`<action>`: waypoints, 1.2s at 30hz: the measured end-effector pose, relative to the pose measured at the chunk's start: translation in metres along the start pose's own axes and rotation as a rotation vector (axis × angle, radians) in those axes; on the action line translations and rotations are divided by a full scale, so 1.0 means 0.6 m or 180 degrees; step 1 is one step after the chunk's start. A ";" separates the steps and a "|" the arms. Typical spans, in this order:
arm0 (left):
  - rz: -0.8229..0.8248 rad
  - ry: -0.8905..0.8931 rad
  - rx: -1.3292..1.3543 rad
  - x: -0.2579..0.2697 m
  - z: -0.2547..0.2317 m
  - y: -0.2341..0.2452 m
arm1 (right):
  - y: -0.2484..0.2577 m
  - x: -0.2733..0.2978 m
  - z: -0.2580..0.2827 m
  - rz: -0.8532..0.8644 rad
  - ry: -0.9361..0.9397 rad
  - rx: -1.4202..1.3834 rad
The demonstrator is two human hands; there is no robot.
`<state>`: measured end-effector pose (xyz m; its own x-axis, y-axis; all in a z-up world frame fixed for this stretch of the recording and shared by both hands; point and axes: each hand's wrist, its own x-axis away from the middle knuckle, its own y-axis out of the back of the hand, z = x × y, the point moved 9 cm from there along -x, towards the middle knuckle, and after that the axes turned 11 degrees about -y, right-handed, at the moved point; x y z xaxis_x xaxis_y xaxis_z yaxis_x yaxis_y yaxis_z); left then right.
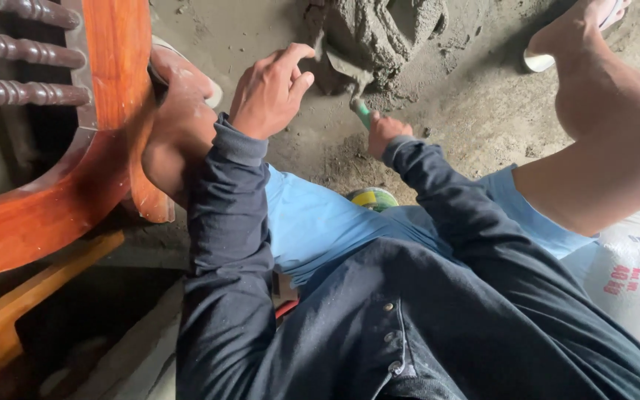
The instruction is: Mixing wet cement on the ground using a small hand trowel.
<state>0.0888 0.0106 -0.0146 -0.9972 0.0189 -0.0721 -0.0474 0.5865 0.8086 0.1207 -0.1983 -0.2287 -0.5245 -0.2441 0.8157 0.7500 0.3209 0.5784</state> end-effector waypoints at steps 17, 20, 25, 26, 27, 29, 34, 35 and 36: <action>-0.0096 -0.0088 -0.0020 0.005 -0.014 0.008 | 0.014 0.043 -0.081 0.0173 -0.0227 0.0157; -0.0125 -0.0125 -0.0004 0.002 -0.017 0.011 | 0.052 0.105 -0.098 0.0566 -0.0155 0.0035; -0.0145 -0.0195 0.0107 0.012 -0.020 0.009 | 0.085 0.101 -0.164 0.0014 -0.0078 -0.0367; -0.0108 -0.0214 0.0035 0.011 -0.022 0.011 | 0.110 0.104 -0.173 -0.0250 -0.0223 -0.0622; -0.0106 -0.0217 0.0031 0.010 -0.015 0.005 | 0.105 0.082 -0.176 -0.0252 -0.0222 -0.0628; -0.0212 -0.0351 0.0213 0.009 -0.009 -0.004 | 0.101 0.039 -0.203 -0.0426 -0.0634 -0.0592; -0.0177 -0.0349 0.0146 0.003 -0.022 0.004 | 0.056 0.044 -0.177 0.0057 -0.0709 0.0024; -0.0133 -0.0211 -0.0015 0.000 -0.025 0.012 | 0.060 0.054 -0.175 0.0141 -0.0647 0.0107; -0.0151 -0.0240 -0.0036 -0.003 -0.018 0.009 | 0.077 0.069 -0.187 0.0104 -0.0648 0.0090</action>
